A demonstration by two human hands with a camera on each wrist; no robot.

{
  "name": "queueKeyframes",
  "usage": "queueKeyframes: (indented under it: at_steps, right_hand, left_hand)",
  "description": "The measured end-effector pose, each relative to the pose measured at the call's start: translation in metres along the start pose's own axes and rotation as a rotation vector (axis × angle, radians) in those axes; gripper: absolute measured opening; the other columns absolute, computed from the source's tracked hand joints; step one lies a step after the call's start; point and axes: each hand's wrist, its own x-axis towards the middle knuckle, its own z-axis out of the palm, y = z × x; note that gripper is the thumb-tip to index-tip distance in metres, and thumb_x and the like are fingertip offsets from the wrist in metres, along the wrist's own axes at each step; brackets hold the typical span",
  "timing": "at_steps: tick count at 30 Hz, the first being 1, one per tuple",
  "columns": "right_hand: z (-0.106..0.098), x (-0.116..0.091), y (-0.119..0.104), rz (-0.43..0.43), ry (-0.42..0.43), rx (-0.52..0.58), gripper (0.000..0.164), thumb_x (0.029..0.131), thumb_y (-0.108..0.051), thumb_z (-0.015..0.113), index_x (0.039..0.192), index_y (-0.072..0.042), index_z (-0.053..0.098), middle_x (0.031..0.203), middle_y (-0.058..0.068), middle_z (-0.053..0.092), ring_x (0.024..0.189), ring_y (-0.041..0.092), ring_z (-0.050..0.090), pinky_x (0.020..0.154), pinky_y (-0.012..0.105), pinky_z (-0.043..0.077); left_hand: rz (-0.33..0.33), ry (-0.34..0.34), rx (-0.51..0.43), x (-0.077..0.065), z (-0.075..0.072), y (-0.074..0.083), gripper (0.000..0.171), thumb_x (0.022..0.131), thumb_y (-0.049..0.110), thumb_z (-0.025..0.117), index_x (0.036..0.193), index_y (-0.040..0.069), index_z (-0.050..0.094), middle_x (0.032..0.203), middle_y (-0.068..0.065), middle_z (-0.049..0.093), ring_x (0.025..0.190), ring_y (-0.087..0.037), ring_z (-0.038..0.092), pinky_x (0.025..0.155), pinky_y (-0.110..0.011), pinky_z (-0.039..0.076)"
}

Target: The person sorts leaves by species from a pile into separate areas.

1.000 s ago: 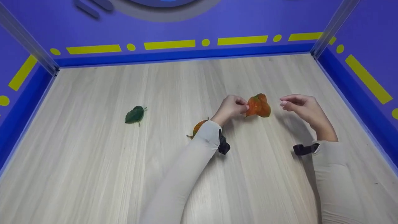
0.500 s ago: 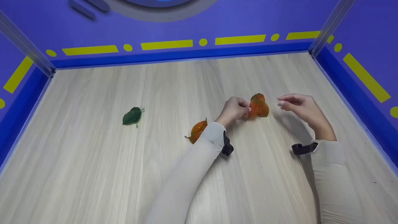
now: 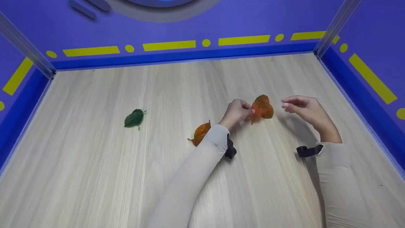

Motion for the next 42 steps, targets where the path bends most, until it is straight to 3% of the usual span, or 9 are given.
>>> queueKeyframes:
  at_steps: [5,12,18,26,34,42]
  right_hand:
    - [0.001,0.000,-0.001,0.002,-0.004,-0.012,0.032,0.093,-0.021,0.064,0.119,-0.001,0.064,0.095,-0.016,0.069,0.086,0.002,0.066,0.078,0.015,0.052]
    - [0.004,0.000,0.000,0.007,-0.012,-0.032,0.039,0.093,-0.024,0.064,0.121,0.003,0.061,0.097,-0.017,0.068,0.087,0.000,0.065,0.079,0.015,0.052]
    - [0.004,0.001,0.001,0.030,-0.012,-0.063,0.040,0.092,-0.027,0.065,0.122,0.001,0.061,0.097,-0.017,0.067,0.087,-0.001,0.065,0.079,0.014,0.051]
    - [0.004,0.001,-0.002,0.013,-0.020,-0.046,0.034,0.092,-0.025,0.065,0.119,-0.004,0.064,0.098,-0.016,0.068,0.088,0.000,0.065,0.079,0.013,0.051]
    - [0.004,0.002,-0.003,0.023,-0.030,-0.066,0.034,0.093,-0.027,0.064,0.119,-0.005,0.064,0.098,-0.016,0.068,0.088,0.000,0.065,0.079,0.013,0.051]
    - [0.005,0.001,-0.008,-0.002,-0.048,-0.070,0.032,0.095,-0.024,0.062,0.120,-0.004,0.063,0.099,-0.014,0.068,0.090,0.003,0.066,0.080,0.013,0.051]
  left_hand:
    - [0.026,0.001,0.016,-0.001,-0.004,-0.002,0.011,0.089,0.009,0.068,0.094,0.000,0.071,0.075,-0.002,0.064,0.069,-0.014,0.060,0.055,-0.018,0.043]
    - [0.019,-0.001,0.067,-0.003,-0.009,-0.004,0.018,0.090,0.013,0.067,0.102,0.001,0.070,0.091,-0.007,0.070,0.081,-0.018,0.066,0.061,-0.019,0.044]
    - [0.034,-0.005,0.095,-0.002,-0.013,-0.004,0.019,0.091,0.012,0.066,0.105,0.000,0.071,0.096,-0.009,0.071,0.072,-0.010,0.059,0.060,-0.018,0.044]
    - [0.024,-0.019,0.074,-0.003,-0.018,-0.003,0.016,0.091,0.012,0.064,0.103,0.002,0.070,0.096,-0.007,0.069,0.072,-0.009,0.056,0.062,-0.019,0.045]
    - [0.054,-0.028,0.050,-0.006,-0.026,-0.002,0.017,0.092,0.011,0.063,0.104,0.001,0.069,0.100,-0.010,0.069,0.084,-0.020,0.065,0.063,-0.021,0.046]
    - [0.086,-0.027,0.032,-0.009,-0.036,0.000,0.018,0.092,0.012,0.063,0.106,0.001,0.069,0.104,-0.011,0.069,0.079,-0.011,0.058,0.066,-0.020,0.045]
